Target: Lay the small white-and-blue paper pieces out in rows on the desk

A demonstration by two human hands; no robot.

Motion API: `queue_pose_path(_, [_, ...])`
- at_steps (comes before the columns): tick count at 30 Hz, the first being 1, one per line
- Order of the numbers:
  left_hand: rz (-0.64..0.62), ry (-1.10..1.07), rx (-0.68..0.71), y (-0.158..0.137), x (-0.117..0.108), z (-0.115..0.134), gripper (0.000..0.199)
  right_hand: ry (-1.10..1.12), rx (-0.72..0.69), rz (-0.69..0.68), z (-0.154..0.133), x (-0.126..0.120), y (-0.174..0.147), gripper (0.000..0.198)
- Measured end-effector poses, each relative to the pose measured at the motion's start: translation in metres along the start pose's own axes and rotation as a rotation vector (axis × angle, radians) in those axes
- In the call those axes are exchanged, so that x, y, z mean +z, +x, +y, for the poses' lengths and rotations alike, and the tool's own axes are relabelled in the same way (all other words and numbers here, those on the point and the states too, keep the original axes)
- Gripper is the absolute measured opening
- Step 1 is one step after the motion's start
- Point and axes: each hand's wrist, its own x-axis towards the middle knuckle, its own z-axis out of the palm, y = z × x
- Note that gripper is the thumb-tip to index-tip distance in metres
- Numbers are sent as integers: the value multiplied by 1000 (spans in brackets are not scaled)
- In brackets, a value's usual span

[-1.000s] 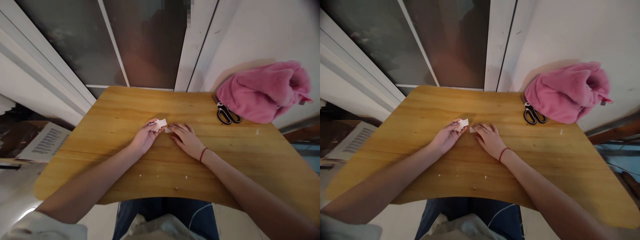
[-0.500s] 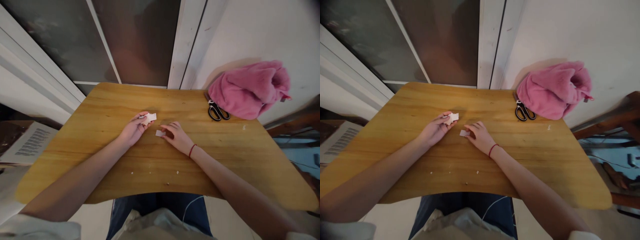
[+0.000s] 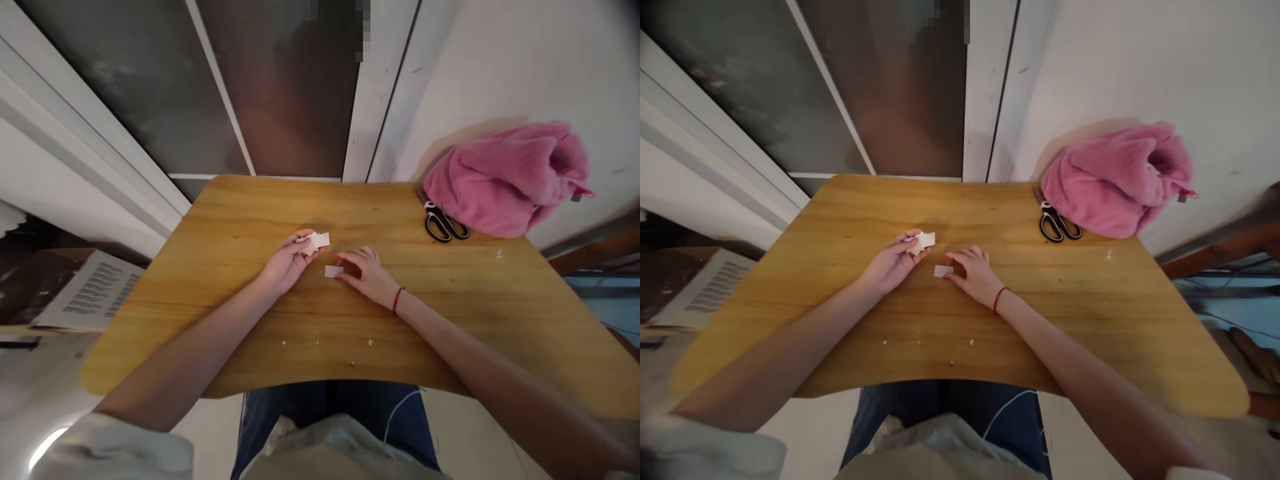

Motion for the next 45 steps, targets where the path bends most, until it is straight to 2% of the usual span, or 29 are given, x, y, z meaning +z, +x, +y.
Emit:
queue_pose_path(3, [-13,-12,-7,-1,0,0,12,13,-23,-3,1,-1,-2,37])
queue_pose_path(7, [-2,-10,-11,0,-2,0,13,90,-122,9,-1,-1,-6,33])
queue_pose_path(10, [-11,1,-25,1,-3,-2,13,80,-142,52,-5,1,-9,35])
queue_pose_path(14, [-40,2,-38,2,-3,-4,12,-21,-116,75,-6,4,-9,34])
queue_pose_path(17, [-45,3,-45,2,-1,-5,14,54,-65,48,-7,6,-9,32])
queue_pose_path(21, [-37,34,-34,0,0,-7,14,168,6,88,-15,12,-14,31])
queue_pose_path(25, [-66,71,-11,-4,0,-8,14,274,36,174,-26,18,-23,25])
queue_pose_path(30, [-142,120,-57,-9,2,-10,12,395,154,386,-32,11,-30,30])
queue_pose_path(33, [-196,122,-105,-13,6,-14,13,424,195,451,-36,3,-24,33])
queue_pose_path(40, [-248,55,-175,-27,21,-31,12,304,138,441,-47,-2,4,25])
queue_pose_path(43, [-251,46,-180,-30,22,-34,10,221,101,485,-52,-11,-17,28])
queue_pose_path(45, [-241,45,-200,-31,22,-33,15,175,78,524,-58,-21,-55,25])
